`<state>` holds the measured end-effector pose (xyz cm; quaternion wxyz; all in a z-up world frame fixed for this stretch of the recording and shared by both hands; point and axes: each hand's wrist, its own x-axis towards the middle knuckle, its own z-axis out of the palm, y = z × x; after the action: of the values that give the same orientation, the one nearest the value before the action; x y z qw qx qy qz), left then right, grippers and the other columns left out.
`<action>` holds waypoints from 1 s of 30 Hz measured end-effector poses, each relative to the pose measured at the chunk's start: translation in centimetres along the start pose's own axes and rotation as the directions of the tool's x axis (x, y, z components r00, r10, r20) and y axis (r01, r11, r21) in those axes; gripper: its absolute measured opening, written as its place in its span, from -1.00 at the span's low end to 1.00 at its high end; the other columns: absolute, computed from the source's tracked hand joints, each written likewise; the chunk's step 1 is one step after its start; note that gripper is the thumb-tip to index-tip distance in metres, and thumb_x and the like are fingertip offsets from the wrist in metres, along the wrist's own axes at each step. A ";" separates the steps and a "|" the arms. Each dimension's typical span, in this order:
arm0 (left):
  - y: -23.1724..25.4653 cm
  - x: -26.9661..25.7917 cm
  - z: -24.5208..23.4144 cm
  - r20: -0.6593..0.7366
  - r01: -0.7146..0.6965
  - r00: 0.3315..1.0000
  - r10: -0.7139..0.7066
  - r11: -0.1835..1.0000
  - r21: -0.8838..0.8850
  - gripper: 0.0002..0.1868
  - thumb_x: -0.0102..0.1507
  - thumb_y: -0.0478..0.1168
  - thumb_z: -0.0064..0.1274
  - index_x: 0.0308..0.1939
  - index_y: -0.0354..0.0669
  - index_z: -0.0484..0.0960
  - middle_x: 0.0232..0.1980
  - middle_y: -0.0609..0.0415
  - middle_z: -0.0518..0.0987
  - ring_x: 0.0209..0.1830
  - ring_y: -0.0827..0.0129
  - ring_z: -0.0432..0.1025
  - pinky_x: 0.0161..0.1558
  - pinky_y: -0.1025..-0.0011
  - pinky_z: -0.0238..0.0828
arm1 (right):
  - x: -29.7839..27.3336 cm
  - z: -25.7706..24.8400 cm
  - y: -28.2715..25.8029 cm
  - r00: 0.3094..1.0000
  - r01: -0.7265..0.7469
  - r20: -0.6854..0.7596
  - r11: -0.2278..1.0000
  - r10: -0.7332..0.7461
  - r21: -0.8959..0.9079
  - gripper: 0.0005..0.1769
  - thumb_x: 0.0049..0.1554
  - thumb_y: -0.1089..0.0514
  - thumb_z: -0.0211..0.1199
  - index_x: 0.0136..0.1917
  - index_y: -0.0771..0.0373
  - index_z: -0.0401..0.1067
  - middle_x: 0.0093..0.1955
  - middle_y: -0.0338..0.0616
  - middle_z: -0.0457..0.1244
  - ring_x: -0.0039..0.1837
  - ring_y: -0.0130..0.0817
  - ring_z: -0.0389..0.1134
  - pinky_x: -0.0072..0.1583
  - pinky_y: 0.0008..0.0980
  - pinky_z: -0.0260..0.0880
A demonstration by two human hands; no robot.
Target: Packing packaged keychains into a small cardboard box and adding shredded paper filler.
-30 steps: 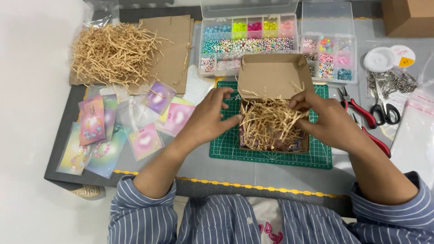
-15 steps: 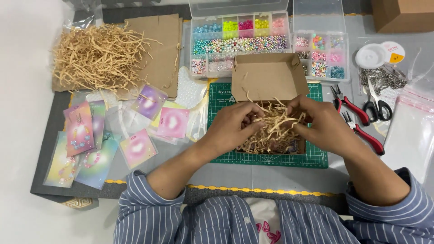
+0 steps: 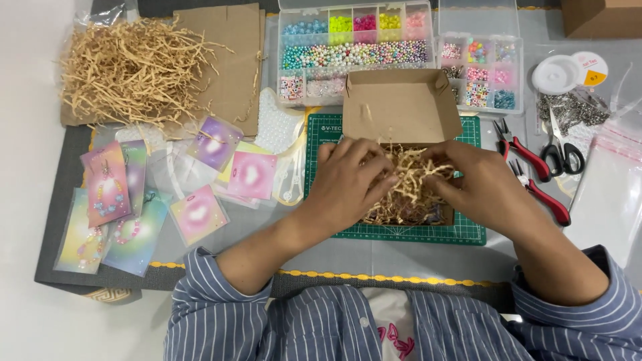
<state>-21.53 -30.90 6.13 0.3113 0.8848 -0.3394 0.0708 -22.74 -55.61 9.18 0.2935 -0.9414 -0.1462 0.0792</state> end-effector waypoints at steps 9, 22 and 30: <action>0.8 -0.3 -0.8 0.047 0.025 0.999 -0.024 1.000 -0.009 -0.59 0.20 0.06 0.22 -0.02 -0.02 0.47 -0.13 0.16 0.54 -0.11 0.23 0.45 -0.09 0.25 0.14 | -0.9 -1.6 -2.5 0.990 0.094 -0.102 0.996 -0.093 0.005 -0.40 0.12 0.29 0.21 0.44 0.20 0.32 0.50 0.04 0.21 0.58 0.01 0.13 0.29 -0.08 0.42; -1.3 -1.0 1.2 -0.114 -0.100 0.989 0.097 0.995 -0.023 -0.94 0.30 -0.19 0.08 -0.17 0.03 0.52 -0.33 0.17 0.56 -0.17 0.25 0.54 0.24 0.09 0.15 | 0.3 2.3 1.5 0.914 0.340 -0.296 0.924 -0.279 0.178 -0.82 0.07 0.42 0.36 -0.04 0.31 0.55 -0.18 0.06 0.32 -0.07 0.05 0.44 -0.04 -0.09 0.49; -1.4 -1.8 0.4 -0.212 -0.083 0.973 0.087 0.996 0.030 -0.90 0.16 -0.25 0.00 -0.26 -0.06 0.44 -0.33 0.21 0.53 -0.30 0.32 0.39 0.02 0.25 0.05 | -0.7 2.1 3.0 0.956 0.125 -0.294 0.908 -0.003 0.400 -0.97 0.31 0.28 0.22 -0.02 0.23 0.41 -0.13 -0.23 0.28 -0.38 -0.64 0.07 -0.33 -0.64 0.02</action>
<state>-22.00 -29.36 4.52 0.3332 0.8600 -0.3408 0.1822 -23.25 -57.05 5.79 0.5067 -0.8538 -0.1132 -0.0386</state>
